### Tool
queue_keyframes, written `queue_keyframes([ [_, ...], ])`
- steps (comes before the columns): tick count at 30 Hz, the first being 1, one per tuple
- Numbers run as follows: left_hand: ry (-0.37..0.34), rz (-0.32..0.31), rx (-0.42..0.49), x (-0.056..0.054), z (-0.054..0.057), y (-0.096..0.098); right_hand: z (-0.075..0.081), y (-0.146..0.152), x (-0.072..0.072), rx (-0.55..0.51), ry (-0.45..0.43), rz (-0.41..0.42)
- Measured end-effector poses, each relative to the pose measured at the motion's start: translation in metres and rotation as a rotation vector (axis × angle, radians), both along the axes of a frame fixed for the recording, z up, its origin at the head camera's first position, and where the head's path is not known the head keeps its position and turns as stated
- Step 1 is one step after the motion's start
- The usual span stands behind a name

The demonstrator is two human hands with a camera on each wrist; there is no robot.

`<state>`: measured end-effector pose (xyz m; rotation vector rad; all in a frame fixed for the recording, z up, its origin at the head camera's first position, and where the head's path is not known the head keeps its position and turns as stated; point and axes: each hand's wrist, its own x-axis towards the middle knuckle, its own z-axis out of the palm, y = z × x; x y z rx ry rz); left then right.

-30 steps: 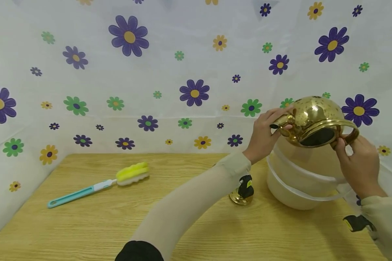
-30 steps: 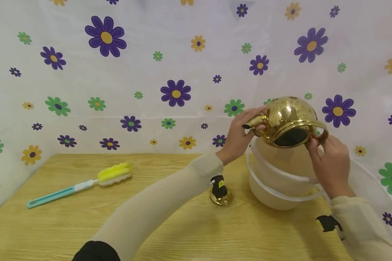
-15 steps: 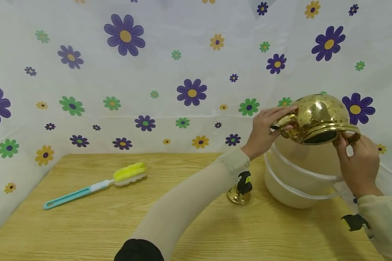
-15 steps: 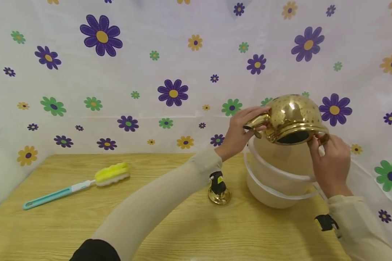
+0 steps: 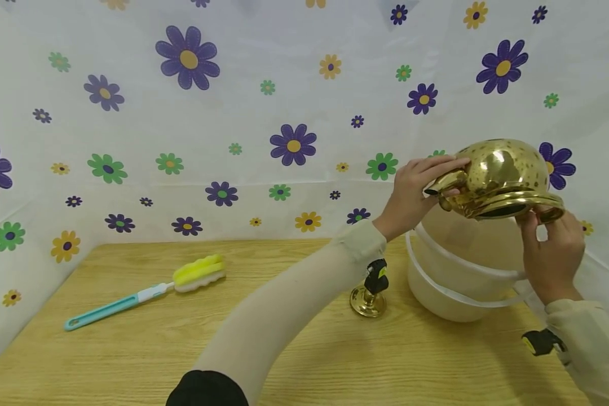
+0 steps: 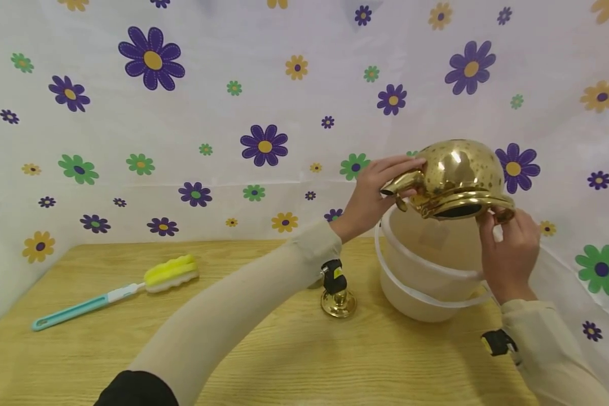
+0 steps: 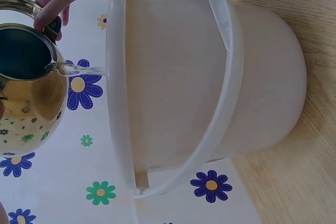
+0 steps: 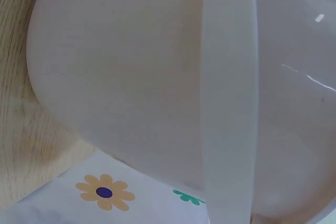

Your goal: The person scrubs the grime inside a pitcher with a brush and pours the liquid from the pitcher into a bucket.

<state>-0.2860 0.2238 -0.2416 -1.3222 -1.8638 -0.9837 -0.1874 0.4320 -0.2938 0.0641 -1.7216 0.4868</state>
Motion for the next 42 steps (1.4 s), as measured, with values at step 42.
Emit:
queue_keyframes([
  [42, -0.559, -0.423, 0.26, 0.003, -0.008, 0.0, 0.023, -0.002, 0.013, 0.326, -0.14, -0.205],
])
